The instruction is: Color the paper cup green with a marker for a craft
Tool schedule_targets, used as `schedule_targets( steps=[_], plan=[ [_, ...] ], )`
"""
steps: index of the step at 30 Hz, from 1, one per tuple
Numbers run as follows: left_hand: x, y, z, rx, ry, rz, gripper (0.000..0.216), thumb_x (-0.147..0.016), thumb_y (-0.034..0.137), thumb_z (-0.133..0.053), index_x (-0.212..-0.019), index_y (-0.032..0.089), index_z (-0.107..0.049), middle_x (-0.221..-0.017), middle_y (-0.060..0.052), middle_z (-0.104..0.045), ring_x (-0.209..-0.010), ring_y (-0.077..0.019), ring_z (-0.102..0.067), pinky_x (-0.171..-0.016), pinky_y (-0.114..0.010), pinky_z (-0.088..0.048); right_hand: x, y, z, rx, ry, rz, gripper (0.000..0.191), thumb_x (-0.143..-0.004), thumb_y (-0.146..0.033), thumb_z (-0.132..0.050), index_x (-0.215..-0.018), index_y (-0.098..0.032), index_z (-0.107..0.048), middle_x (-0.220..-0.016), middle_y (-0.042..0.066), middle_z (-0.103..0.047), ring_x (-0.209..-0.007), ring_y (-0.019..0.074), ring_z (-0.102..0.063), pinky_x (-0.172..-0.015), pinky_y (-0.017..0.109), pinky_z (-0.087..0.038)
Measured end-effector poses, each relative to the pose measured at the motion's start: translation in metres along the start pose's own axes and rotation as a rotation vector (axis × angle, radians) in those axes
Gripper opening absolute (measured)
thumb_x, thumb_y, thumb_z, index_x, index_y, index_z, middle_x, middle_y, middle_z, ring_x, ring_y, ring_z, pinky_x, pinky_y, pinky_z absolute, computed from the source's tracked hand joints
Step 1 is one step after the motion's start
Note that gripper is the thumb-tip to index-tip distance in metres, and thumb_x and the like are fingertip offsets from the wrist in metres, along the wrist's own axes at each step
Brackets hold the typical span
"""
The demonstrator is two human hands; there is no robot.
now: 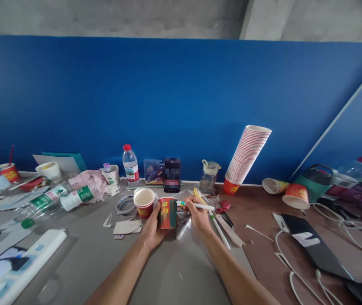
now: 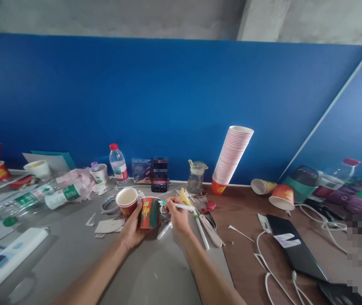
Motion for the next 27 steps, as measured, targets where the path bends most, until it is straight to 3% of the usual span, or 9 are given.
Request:
schedule_targets(
  steps=[27],
  plan=[
    [0.0009, -0.0003, -0.0014, 0.017, 0.006, 0.007, 0.04, -0.085, 0.043, -0.055, -0.105, 0.008, -0.059, -0.08, -0.009, -0.071, -0.066, -0.0181, -0.066, -0.074, -0.034, -0.055, -0.0009, 0.0025, 0.0041, 0.023, 0.055, -0.069, 0.029, -0.07, -0.046, -0.066, -0.062, -0.019, -0.058, -0.049, -0.004, -0.051, -0.045, 0.0105, -0.042, -0.043, 0.023, -0.031]
  ],
)
Point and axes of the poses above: each hand's wrist, its own x-axis away from the middle knuckle, its own z-axis out of the back of the hand, y = z × x, the point moved 4 cm from there along -x, towards the middle knuckle
